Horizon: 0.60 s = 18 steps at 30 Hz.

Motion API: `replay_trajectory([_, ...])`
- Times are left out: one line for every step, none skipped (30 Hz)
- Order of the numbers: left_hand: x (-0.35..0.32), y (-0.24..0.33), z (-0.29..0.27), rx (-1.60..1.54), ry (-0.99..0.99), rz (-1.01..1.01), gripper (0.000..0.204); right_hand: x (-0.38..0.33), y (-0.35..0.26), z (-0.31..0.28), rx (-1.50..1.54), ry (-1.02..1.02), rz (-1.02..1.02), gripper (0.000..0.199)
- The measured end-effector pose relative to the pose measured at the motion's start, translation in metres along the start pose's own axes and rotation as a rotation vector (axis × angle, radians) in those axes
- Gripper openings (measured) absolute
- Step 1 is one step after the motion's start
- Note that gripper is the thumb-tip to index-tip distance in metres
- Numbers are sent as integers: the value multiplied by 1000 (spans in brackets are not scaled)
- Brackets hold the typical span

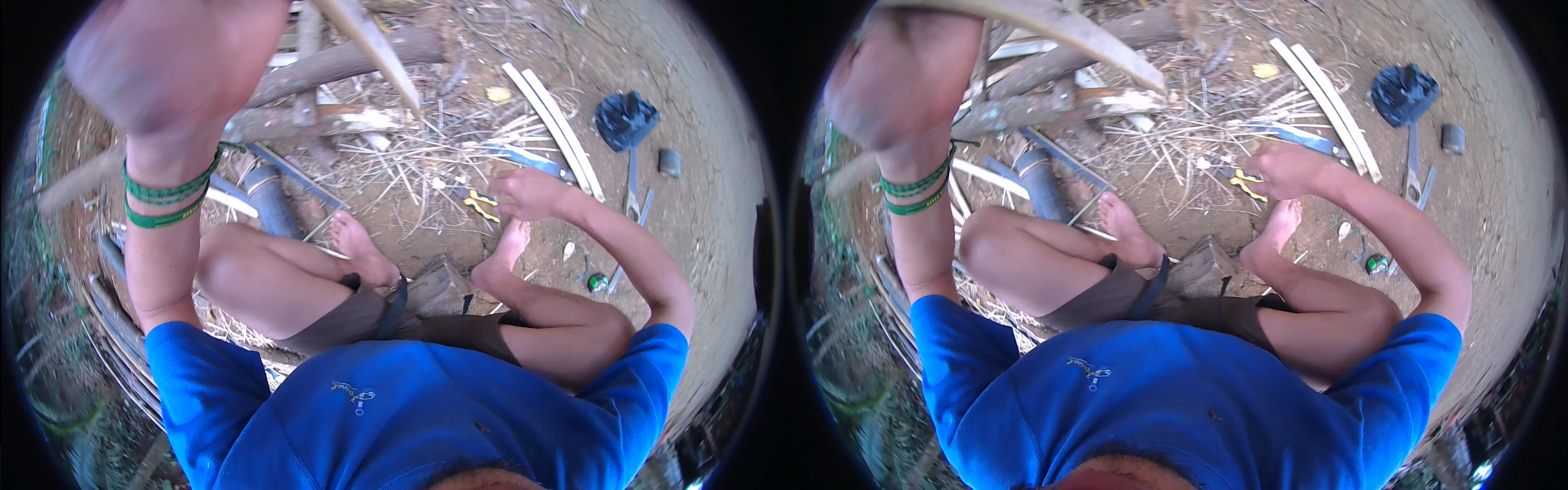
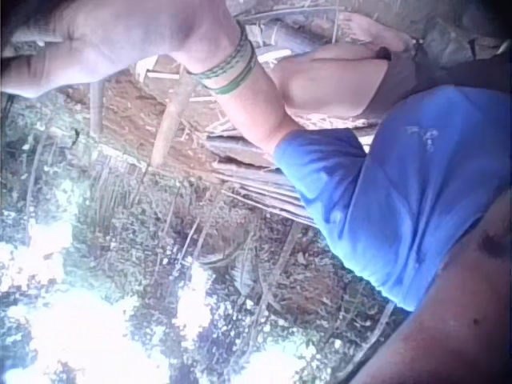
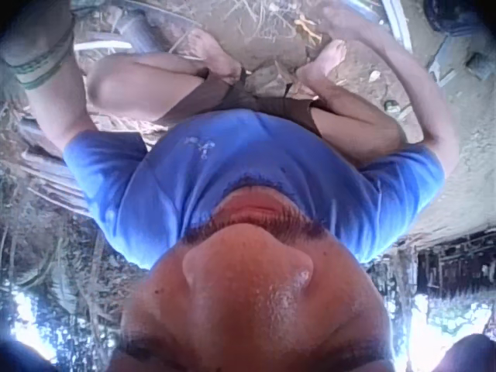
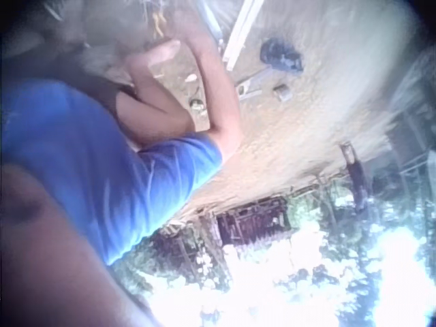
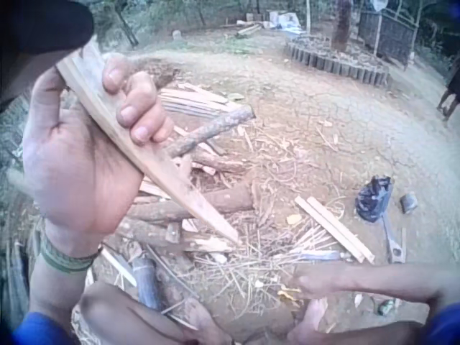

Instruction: The person sits on the ground and uses a hammer to drive nails into a wooden frame structure. They also use pliers to bend a nail and a metal square to check the alignment of the wooden pieces.

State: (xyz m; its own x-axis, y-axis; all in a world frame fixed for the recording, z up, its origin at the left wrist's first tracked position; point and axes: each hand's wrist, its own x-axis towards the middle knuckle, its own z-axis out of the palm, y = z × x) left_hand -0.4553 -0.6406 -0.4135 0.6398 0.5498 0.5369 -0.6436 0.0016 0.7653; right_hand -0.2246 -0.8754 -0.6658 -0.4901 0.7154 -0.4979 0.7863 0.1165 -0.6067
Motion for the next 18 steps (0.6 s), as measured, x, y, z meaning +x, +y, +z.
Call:
replay_trajectory([-10,18,0,48,80,10,44,20,-19,-4,-15,-40,-49,36])
replay_trajectory([-21,37,0,100,164,16,46,43,-37,-1,-34,-27,-82,36])
replay_trajectory([-30,53,-2,145,241,15,47,65,-53,10,-44,-20,-108,36])
replay_trajectory([-53,94,-23,148,251,-36,46,91,-77,17,-27,-20,-189,36])
replay_trajectory([-73,121,-48,117,240,-89,45,119,-97,27,-2,-9,-234,37])
replay_trajectory([-90,130,-64,111,259,-26,45,143,-114,42,19,78,-280,36])
replay_trajectory([-107,138,-79,110,281,36,45,167,-130,53,39,168,-325,35])
replay_trajectory([-128,145,-91,189,389,110,46,192,-150,56,94,142,-304,38])
replay_trajectory([-145,153,-99,262,493,181,47,212,-167,60,149,119,-274,42])
replay_trajectory([-157,161,-104,282,582,213,47,234,-175,74,122,293,-228,44])
replay_trajectory([-165,167,-109,296,662,246,47,262,-173,91,94,477,-178,46])
replay_trajectory([-167,163,-123,276,722,269,47,286,-157,103,62,677,-91,48])
replay_trajectory([-174,170,-128,263,735,265,47,309,-147,110,-4,743,-42,50])
replay_trajectory([-186,190,-123,281,763,277,47,334,-148,110,-69,802,-33,52])
replay_trajectory([-192,199,-125,270,773,286,47,352,-144,104,-143,876,6,54])
replay_trajectory([-198,204,-128,281,785,307,47,365,-145,97,-104,783,96,52])
replay_trajectory([-204,208,-128,293,797,328,47,376,-144,90,-67,690,185,51])
replay_trajectory([-209,211,-127,305,807,348,47,385,-142,83,-31,597,274,50])
